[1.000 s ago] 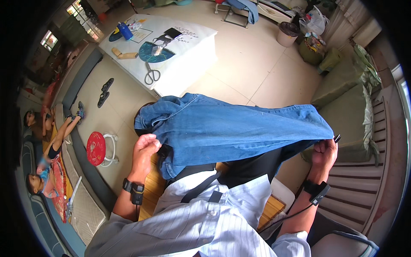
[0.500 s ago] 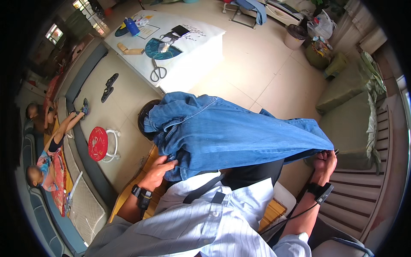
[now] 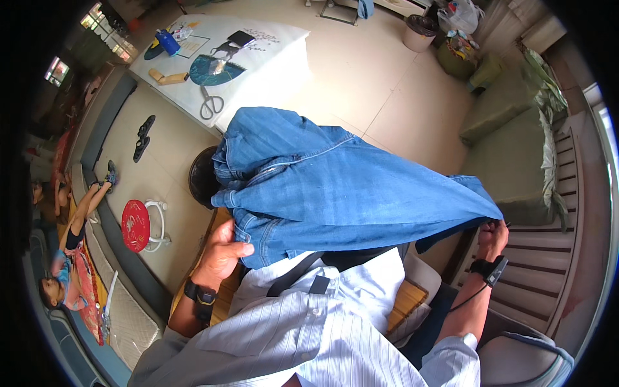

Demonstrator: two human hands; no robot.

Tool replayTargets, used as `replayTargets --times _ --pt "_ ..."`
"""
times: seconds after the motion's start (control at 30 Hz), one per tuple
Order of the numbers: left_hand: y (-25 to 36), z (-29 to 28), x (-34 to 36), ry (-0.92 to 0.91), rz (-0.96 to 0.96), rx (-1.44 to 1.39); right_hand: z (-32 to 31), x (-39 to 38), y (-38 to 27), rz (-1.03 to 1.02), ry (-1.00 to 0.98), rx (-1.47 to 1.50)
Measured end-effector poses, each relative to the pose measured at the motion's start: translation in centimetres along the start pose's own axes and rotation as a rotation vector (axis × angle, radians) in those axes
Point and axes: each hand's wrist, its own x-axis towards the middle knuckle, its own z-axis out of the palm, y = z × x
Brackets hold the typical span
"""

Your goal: The recorder is hand-sewing a seam on a pair of denim jeans using a needle and thread.

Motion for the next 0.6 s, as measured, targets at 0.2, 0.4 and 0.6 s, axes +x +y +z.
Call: replayTargets --times 0.2,0.4,0.6 --pt "-0.2 -2.4 -1.4 -0.073 -0.076 0.004 -4.0 -0.7 2.2 -0.021 -0.095 -0.257" --pt "1.5 -1.4 -4.0 -0.244 0.021 0.618 4.5 -9.2 2.6 -0.076 -0.228 -0.308" --pt "1.3 -1.1 -5.2 -0.208 0.147 0.769 12.4 -20.0 3.7 -0.156 -0.731 -0.835"
